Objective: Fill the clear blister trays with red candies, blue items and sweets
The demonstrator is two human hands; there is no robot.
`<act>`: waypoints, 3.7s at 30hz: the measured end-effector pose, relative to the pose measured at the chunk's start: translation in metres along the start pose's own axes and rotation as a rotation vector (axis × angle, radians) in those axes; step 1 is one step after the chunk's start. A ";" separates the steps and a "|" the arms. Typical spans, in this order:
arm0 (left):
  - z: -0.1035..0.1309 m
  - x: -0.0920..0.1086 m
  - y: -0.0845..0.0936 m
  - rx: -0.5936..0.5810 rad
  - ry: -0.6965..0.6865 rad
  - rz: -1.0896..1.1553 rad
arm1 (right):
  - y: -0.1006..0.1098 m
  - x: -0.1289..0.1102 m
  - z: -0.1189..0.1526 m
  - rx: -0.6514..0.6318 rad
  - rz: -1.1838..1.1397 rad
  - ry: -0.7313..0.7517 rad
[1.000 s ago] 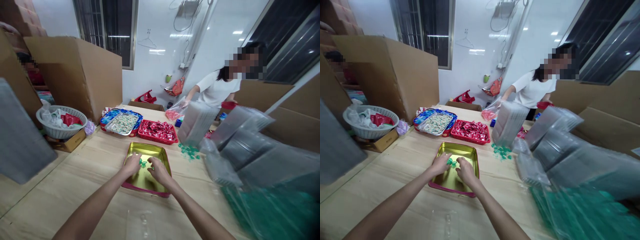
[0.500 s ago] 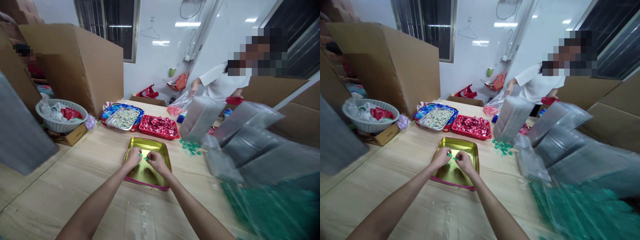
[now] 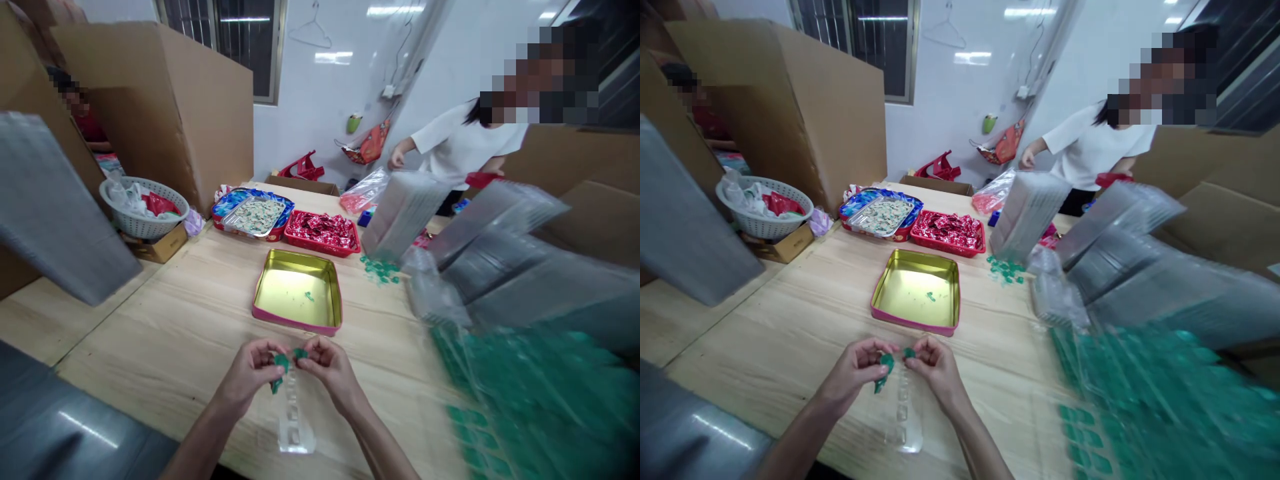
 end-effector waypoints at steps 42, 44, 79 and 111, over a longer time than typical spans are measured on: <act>0.029 -0.059 0.011 0.167 0.089 0.084 | -0.032 0.011 0.025 -0.253 0.401 0.043; 0.029 -0.060 0.008 0.161 0.094 0.105 | -0.030 0.017 0.026 -0.226 0.289 0.006; 0.027 -0.076 0.023 0.226 0.176 0.250 | -0.006 0.010 -0.002 -0.255 0.975 0.430; 0.028 -0.062 0.006 0.091 0.052 0.127 | -0.039 -0.001 0.027 -0.466 0.739 0.148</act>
Point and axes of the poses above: each hand's wrist, its own z-axis away from the middle knuckle, its own y-axis out of the back of the hand, x = y × z, the point moved 4 cm from there along -z, towards the middle knuckle
